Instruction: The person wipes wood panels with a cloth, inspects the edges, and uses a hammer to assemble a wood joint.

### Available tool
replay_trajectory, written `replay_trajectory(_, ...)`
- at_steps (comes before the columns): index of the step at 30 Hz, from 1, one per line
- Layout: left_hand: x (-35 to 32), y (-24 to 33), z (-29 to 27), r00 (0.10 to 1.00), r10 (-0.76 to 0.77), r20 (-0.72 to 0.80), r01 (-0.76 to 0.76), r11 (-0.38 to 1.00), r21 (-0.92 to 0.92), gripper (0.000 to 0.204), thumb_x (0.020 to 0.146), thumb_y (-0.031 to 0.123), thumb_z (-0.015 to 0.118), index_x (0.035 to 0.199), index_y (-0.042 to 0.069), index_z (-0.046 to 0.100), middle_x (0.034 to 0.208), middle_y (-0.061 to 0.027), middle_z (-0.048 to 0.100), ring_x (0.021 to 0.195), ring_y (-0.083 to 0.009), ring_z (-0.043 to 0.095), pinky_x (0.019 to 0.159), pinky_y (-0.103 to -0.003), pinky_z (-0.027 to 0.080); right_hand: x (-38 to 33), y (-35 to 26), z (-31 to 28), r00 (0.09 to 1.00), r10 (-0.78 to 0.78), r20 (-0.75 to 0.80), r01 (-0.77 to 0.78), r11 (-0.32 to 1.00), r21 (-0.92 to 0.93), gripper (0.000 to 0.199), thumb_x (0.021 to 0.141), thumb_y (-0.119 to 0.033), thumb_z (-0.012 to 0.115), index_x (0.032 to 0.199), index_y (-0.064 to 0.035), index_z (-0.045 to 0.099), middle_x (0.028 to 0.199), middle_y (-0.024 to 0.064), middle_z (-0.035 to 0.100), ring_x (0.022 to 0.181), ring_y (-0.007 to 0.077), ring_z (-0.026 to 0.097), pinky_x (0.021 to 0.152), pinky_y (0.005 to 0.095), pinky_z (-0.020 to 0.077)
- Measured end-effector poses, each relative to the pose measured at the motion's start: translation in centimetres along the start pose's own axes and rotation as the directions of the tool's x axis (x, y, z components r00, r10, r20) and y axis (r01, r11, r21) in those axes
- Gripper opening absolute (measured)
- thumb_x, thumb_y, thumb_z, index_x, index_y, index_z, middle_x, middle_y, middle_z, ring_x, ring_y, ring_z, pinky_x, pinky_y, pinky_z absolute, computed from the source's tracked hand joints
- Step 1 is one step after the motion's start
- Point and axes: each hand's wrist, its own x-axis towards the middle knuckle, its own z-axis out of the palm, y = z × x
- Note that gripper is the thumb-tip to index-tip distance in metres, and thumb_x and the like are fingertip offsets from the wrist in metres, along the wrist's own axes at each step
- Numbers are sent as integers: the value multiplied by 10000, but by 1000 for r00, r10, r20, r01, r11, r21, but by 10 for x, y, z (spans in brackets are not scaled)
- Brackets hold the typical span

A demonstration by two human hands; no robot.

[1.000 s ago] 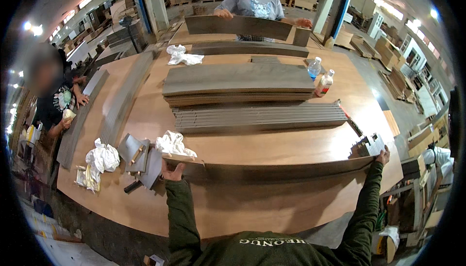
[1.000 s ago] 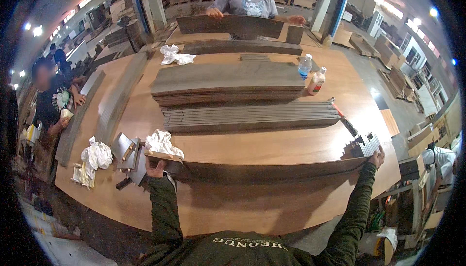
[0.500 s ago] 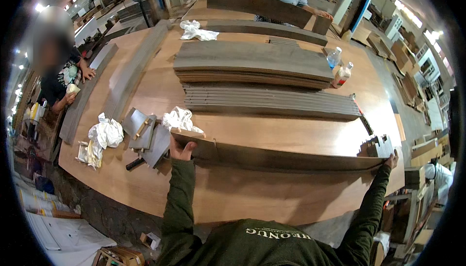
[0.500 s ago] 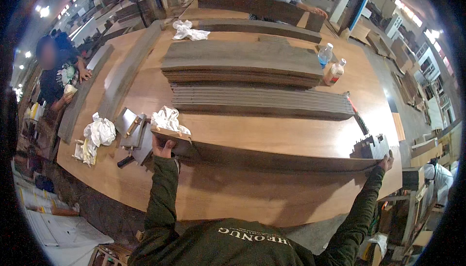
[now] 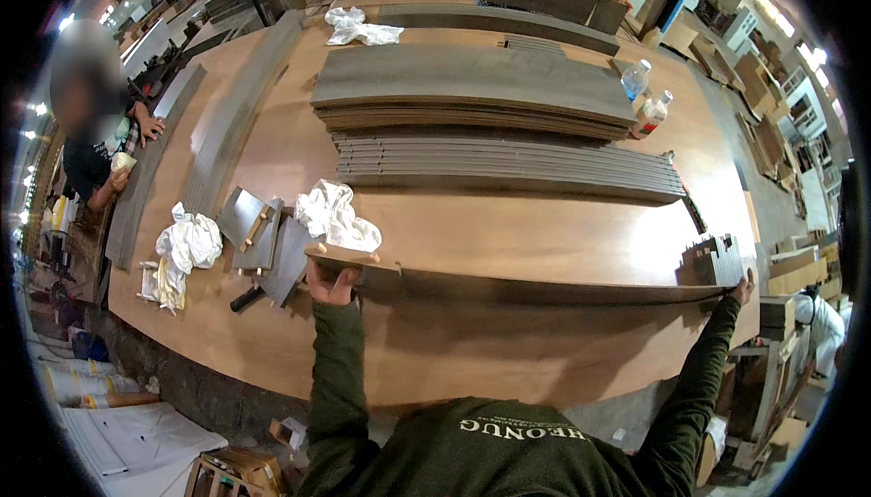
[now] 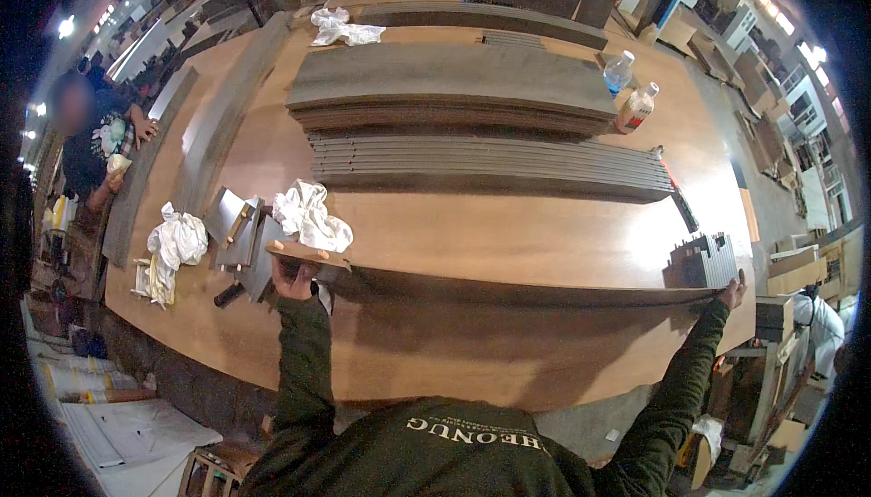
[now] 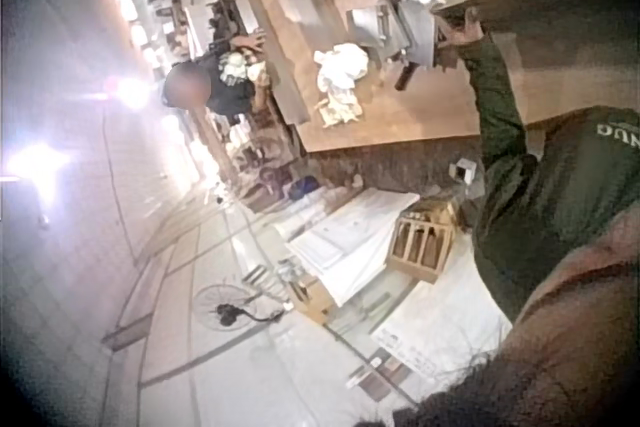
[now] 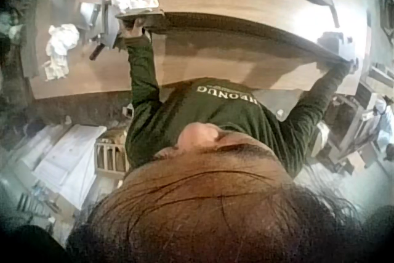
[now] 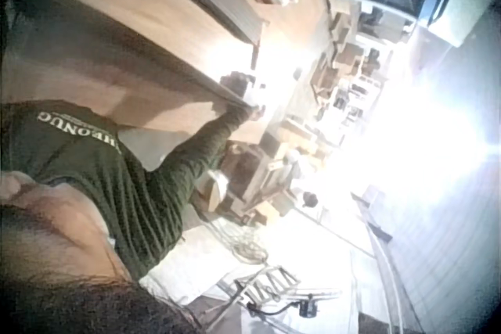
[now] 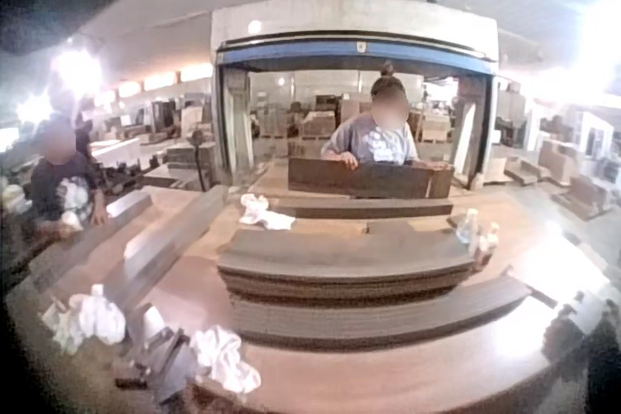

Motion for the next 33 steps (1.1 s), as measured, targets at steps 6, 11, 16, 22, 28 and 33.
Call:
replay_trajectory(6, -8, -19, -20, 1000, -9, 14, 11, 984, -177, 506, 736, 191, 701, 1136, 19, 443, 1054, -90, 514, 938, -204, 497, 811, -352, 429, 9, 6, -9, 995, -79, 56, 78, 997, 19, 442, 839, -153, 483, 1250, -10, 405, 1089, 213, 513, 937, 274, 530, 816, 364, 446)
replay_trajectory(11, -6, -34, -47, 967, -62, -245, 11, 979, -202, 469, 781, 188, 651, 1142, -22, 439, 1109, -160, 514, 1017, -235, 480, 883, -401, 402, 5, 12, -12, 996, -87, 12, 88, 996, -11, 422, 827, -177, 491, 1216, -19, 460, 1078, 194, 520, 917, 261, 528, 820, 353, 435)
replay_trajectory(16, -14, -16, -23, 987, -155, -31, 121, 868, -482, 435, 788, 105, 622, 1157, -19, 429, 1106, -153, 506, 1025, -255, 469, 898, -442, 385, 1, 12, -9, 999, -51, 12, 50, 998, 34, 404, 821, -213, 489, 1178, -24, 505, 1058, 171, 531, 900, 238, 526, 793, 340, 437)
replay_trajectory(22, 19, -45, -78, 999, -12, -49, 8, 996, -84, 437, 826, 152, 607, 1169, -37, 413, 1095, -146, 501, 962, -239, 486, 831, -386, 413, 3, 14, -3, 997, 13, 78, -32, 970, 242, 400, 818, -195, 517, 1171, -9, 496, 1092, 145, 524, 932, 224, 518, 818, 334, 434)
replay_trajectory(28, 21, 18, -36, 983, 174, 61, -182, 967, 179, 396, 831, 298, 609, 1043, -5, 469, 922, -88, 542, 821, -168, 506, 719, -306, 416, -6, 16, -10, 997, 59, 48, -69, 968, 239, 423, 812, -208, 532, 1184, -8, 495, 1120, 160, 514, 961, 248, 509, 841, 352, 426)
replay_trajectory(33, 22, 18, -35, 1000, 16, 8, -16, 999, 28, 430, 814, 350, 617, 1044, 12, 482, 901, -54, 548, 803, -146, 504, 708, -276, 402, -7, 0, -2, 1000, -6, 0, 6, 977, 212, 424, 823, -245, 544, 1169, -2, 511, 1120, 158, 513, 952, 253, 501, 837, 357, 422)
